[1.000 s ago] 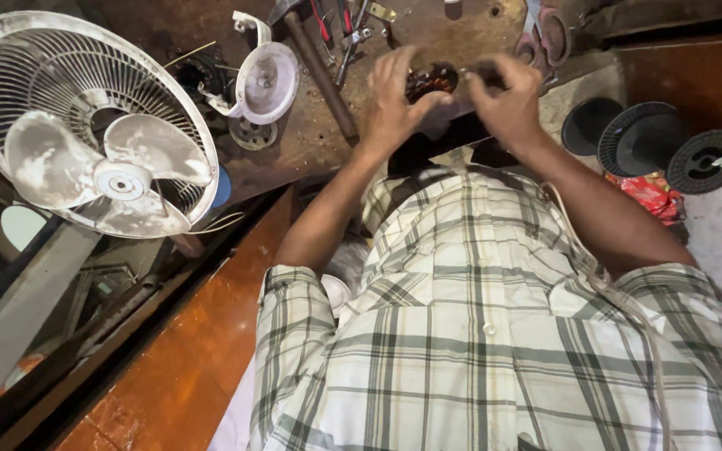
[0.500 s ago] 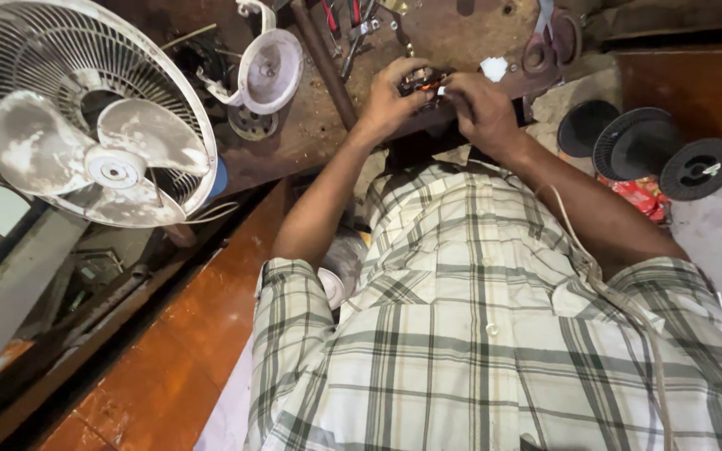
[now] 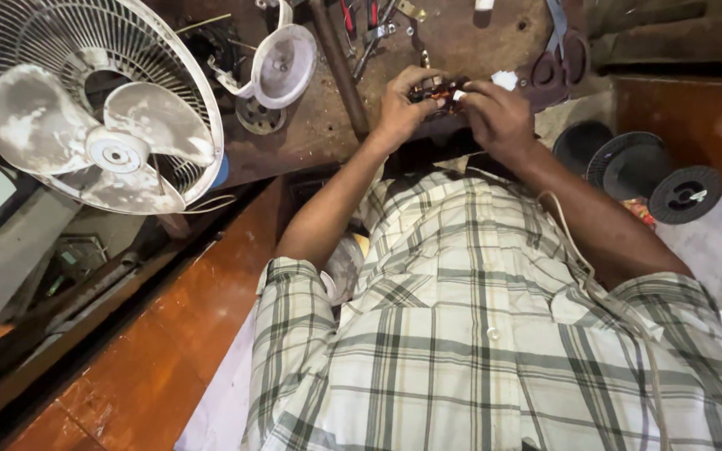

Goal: The person works at a cluttered workbench, handling a small circular electrical component with copper windings. They repeatedly pick up small white pieces and place them onto the component, adjusting and pressing them into position. Tools and other fan parts are visible on the table, but the person focuses on the small component throughout.

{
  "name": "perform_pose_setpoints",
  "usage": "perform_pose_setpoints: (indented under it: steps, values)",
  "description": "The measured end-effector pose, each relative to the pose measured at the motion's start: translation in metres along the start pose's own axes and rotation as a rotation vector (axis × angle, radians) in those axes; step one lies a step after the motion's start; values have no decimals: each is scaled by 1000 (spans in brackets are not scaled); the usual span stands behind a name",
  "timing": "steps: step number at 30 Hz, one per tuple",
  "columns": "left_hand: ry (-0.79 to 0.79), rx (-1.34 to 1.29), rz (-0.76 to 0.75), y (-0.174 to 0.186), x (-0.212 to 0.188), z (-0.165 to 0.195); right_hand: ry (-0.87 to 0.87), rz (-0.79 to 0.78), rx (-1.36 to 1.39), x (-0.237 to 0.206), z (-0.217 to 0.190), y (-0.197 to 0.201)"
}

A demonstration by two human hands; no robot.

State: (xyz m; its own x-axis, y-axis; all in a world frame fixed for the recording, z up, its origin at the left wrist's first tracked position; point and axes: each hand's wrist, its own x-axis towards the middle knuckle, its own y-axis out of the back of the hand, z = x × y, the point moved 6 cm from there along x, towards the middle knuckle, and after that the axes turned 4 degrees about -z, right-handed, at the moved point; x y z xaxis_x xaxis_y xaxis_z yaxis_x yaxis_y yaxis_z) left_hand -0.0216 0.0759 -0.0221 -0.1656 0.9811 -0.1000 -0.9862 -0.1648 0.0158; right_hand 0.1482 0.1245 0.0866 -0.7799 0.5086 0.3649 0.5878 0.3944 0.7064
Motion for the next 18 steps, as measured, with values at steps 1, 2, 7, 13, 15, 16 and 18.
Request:
perform_pose_setpoints:
  steps: [1, 2, 7, 13, 15, 16, 18]
  values:
    - [-4, -3, 3, 0, -2, -1, -15, 2, -40, 1, -1, 3]
    - [-18, 1, 2, 0, -3, -2, -5, -24, -37, 2, -2, 3]
    - [9, 15, -32, 1, -2, -3, 67, -83, -37, 12, -1, 3]
    - [-67, 279, -57, 7, -3, 13, -87, -96, 159, 17, 15, 2]
    - [9, 243, -98, 7, -3, 8, -217, -124, 313, 14, 25, -1]
    - [47, 223, -119, 6, -2, 4, -283, -139, 388, 12, 30, -3]
    - [0, 213, -96, 6, -2, 4, -239, -121, 331, 11, 28, -2]
